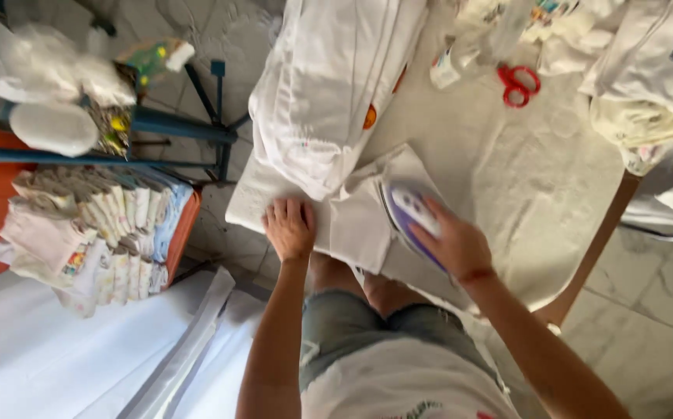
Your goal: Ironing and folding small white garments on a pressing table
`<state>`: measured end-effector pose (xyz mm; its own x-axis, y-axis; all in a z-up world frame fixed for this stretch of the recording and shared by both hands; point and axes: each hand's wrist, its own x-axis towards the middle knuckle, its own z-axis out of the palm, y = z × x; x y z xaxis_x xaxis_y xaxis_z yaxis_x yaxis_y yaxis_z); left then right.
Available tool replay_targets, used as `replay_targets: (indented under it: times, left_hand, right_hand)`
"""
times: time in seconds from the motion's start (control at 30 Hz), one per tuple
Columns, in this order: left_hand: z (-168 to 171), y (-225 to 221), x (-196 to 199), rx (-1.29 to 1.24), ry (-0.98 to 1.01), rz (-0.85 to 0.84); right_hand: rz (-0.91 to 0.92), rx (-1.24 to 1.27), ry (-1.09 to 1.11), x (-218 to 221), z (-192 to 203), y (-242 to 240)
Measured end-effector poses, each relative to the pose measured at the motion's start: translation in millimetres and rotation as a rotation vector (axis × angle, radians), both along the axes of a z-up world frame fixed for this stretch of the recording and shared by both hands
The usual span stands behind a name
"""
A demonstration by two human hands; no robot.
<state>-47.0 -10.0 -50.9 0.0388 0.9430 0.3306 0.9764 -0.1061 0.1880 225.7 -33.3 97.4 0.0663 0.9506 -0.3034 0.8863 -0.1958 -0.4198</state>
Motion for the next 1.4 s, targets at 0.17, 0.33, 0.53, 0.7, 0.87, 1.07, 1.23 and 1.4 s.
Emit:
replay_targets:
  times: [0.17, 0.33, 0.53, 0.7, 0.87, 1.07, 1.23, 1.4]
  left_hand:
    - [26, 14, 15, 0.122, 0.023, 0.075]
    - [30, 9, 15, 0.093, 0.030, 0.073]
    - [32, 17, 17, 0.055, 0.014, 0.083]
    - [34, 13, 16, 0.056, 0.028, 0.074]
    - [29, 16, 18, 0.051, 0.028, 0.073]
    - [43, 14, 21, -0.024, -0.012, 0.097]
    - [32, 13, 17, 0.035, 0.020, 0.077]
    - [31, 14, 18, 0.026, 0.029, 0.087]
  right_hand:
    - [-0.011, -0.158, -0.007, 16, 10, -18]
    - [0.396, 0.303, -0.316, 97, -28, -114]
    - [-0.041, -0.183, -0.113, 39, -5, -49]
    - [-0.016, -0.079, -0.065, -5, -12, 13]
    - [-0.002, -0.376, -0.061, 42, 2, -44]
    - [0.556, 0.280, -0.191, 116, -21, -132]
    - [0.097, 0.067, -0.098, 63, -19, -81]
    - [-0.178, -0.165, 0.010, -3, -8, 8]
